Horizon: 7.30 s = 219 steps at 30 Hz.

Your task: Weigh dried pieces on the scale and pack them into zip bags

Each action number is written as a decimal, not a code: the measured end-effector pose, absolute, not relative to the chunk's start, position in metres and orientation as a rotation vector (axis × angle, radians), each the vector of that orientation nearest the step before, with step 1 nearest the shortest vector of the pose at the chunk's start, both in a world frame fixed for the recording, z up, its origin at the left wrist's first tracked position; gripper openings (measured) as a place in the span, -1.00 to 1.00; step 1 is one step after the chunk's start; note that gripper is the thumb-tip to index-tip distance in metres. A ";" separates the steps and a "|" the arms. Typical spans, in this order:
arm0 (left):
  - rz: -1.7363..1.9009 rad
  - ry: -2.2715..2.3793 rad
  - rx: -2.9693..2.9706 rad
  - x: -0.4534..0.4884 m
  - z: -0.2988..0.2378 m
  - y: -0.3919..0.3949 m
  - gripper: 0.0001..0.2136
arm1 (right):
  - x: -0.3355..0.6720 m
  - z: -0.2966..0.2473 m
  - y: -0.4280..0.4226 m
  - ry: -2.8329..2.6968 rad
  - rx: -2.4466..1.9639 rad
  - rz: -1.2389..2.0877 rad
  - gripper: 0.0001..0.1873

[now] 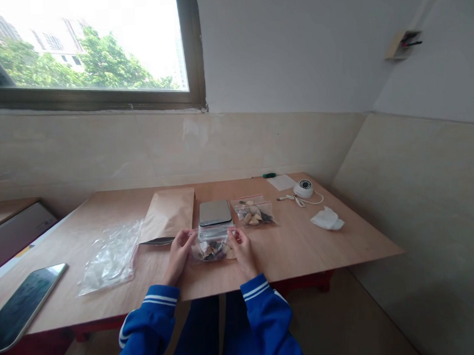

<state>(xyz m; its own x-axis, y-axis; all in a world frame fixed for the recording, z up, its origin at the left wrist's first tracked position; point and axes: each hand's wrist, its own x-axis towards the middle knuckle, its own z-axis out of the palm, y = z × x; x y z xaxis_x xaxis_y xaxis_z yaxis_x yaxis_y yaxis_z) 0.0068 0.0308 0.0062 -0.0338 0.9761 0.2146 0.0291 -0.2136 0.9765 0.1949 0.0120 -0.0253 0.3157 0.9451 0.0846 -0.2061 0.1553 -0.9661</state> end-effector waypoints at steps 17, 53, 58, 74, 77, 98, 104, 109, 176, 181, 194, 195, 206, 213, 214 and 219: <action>1.293 1.144 1.418 0.006 0.011 0.030 -0.69 | 0.193 -0.020 0.009 -0.881 -1.093 0.974 -0.62; 1.304 1.142 1.384 0.007 0.006 0.029 -0.67 | 0.194 -0.018 0.005 -0.981 -1.135 0.863 -0.67; 1.285 1.165 1.400 0.007 0.001 0.031 -0.66 | 0.192 -0.013 0.004 -0.977 -1.125 0.861 -0.69; 1.196 1.111 1.486 0.006 0.007 0.029 -0.68 | 0.192 -0.013 0.003 -0.972 -1.141 0.844 -0.68; 1.195 1.120 1.514 0.006 0.005 0.029 -0.70 | 0.193 -0.015 0.003 -1.000 -1.144 0.824 -0.69; 1.153 1.084 1.488 0.007 0.009 0.027 -0.68 | 0.192 -0.016 0.004 -0.968 -1.139 1.018 -0.59; 1.164 1.097 1.561 0.007 0.008 0.027 -0.70 | 0.191 -0.018 0.004 -0.974 -1.154 0.982 -0.63; 1.155 1.117 1.609 0.006 0.009 0.026 -0.71 | 0.191 -0.022 0.006 -1.086 -1.135 0.886 -0.68; 1.081 1.101 1.686 0.010 0.008 0.026 -0.73 | 0.188 -0.010 0.000 -1.217 -1.124 0.909 -0.73; 1.080 1.114 1.740 0.009 0.006 0.026 -0.72 | 0.188 -0.014 0.002 -1.193 -1.157 0.878 -0.72; 1.070 1.143 1.808 0.009 0.007 0.024 -0.72 | 0.188 -0.016 0.004 -1.192 -1.210 0.876 -0.68; 1.071 1.144 1.806 0.009 0.007 0.024 -0.72 | 0.188 -0.016 0.004 -1.190 -1.214 0.876 -0.68; 1.052 1.147 1.795 0.010 0.007 0.025 -0.70 | 0.188 -0.018 0.003 -1.205 -1.186 0.911 -0.67; 1.042 1.126 1.809 0.009 0.005 0.027 -0.71 | 0.188 -0.020 0.004 -1.176 -1.188 0.916 -0.67; 1.042 1.134 1.814 0.009 0.005 0.027 -0.71 | 0.188 -0.020 0.004 -1.153 -1.180 0.910 -0.63; 1.062 1.156 1.901 0.009 0.006 0.024 -0.73 | 0.188 -0.019 0.004 -1.150 -1.188 0.886 -0.65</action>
